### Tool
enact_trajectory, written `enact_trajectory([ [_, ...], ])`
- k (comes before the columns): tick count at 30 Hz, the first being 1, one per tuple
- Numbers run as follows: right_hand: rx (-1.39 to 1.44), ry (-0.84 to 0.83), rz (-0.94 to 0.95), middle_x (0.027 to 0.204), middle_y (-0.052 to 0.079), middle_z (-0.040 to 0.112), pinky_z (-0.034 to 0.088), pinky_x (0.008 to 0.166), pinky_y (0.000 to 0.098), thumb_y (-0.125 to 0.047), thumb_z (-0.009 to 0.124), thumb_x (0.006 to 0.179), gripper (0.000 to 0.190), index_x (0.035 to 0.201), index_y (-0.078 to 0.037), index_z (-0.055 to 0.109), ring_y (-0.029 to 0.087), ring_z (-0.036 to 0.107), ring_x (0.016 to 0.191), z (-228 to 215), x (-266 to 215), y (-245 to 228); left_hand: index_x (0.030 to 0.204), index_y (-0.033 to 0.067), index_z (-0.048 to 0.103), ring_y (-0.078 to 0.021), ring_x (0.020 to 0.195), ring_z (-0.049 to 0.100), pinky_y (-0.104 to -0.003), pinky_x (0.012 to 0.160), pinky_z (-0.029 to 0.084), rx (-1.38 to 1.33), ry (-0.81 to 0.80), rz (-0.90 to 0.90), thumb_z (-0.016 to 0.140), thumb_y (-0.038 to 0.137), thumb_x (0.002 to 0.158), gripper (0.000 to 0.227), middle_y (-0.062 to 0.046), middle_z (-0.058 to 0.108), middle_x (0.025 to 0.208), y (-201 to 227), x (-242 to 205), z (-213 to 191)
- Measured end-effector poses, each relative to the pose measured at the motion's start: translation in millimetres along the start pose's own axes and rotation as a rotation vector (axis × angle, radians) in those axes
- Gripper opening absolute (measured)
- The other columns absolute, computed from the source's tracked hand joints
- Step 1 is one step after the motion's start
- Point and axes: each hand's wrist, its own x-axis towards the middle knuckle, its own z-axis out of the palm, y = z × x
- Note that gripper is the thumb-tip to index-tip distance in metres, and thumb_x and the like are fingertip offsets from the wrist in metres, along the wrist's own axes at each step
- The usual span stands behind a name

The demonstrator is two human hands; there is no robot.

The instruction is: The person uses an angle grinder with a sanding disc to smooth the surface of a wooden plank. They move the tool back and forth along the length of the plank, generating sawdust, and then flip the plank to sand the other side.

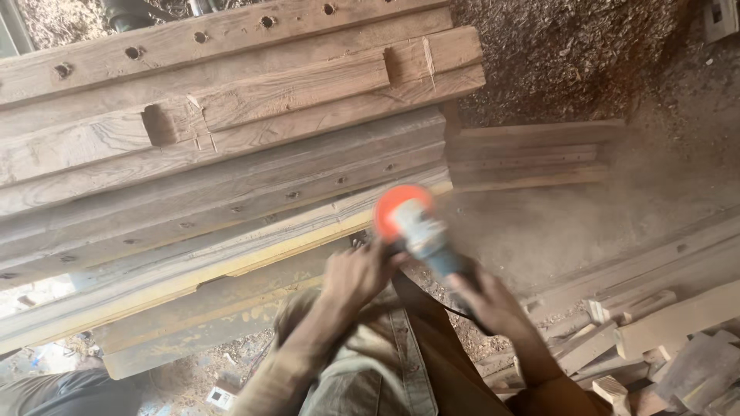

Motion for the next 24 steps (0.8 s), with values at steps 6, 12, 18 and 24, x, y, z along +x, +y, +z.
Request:
enact_trajectory([
  [6,-0.432,-0.199,-0.159,0.103,0.010,0.070,0.066,0.070,0.0412,-0.071,0.042,0.086,0.082,0.148,-0.018,0.046,0.027,0.076,0.078,78,22,-66,0.098,0.0158,0.065,-0.0270,0.048,0.067,-0.043,0.043,0.048,0.110,0.229,-0.372,0.063,0.051,0.096,0.036,-0.009,0.073,0.065,-48,-108,-21],
  [12,0.753,-0.449,-0.692,0.124,0.034,0.058,0.051,0.085,0.0593,-0.062,0.057,0.102,0.071,0.132,0.002,0.044,0.037,0.062,0.106,67,22,-48,0.104,0.0152,0.065,-0.0290,0.049,0.068,-0.043,0.042,0.049,0.037,0.177,-0.284,0.057,0.053,0.095,0.039,-0.010,0.076,0.074,-38,-82,-15],
  [18,-0.163,0.055,-0.072,0.099,0.013,0.077,0.065,0.072,0.0403,-0.066,0.037,0.091,0.076,0.143,-0.015,0.055,0.027,0.078,0.075,-5,-5,-11,0.112,0.0103,0.059,-0.0164,0.040,0.059,-0.034,0.031,0.044,0.032,0.013,-0.044,0.044,0.056,0.103,0.049,-0.005,0.067,0.066,13,-5,0],
  [24,-0.009,0.247,-0.318,0.113,0.015,0.071,0.059,0.081,0.0375,-0.067,0.042,0.102,0.080,0.144,0.000,0.052,0.024,0.073,0.094,-33,-14,17,0.101,0.0127,0.057,-0.0101,0.035,0.044,-0.034,0.030,0.035,0.118,0.058,0.185,0.036,0.063,0.106,0.054,-0.002,0.058,0.053,36,52,33],
])
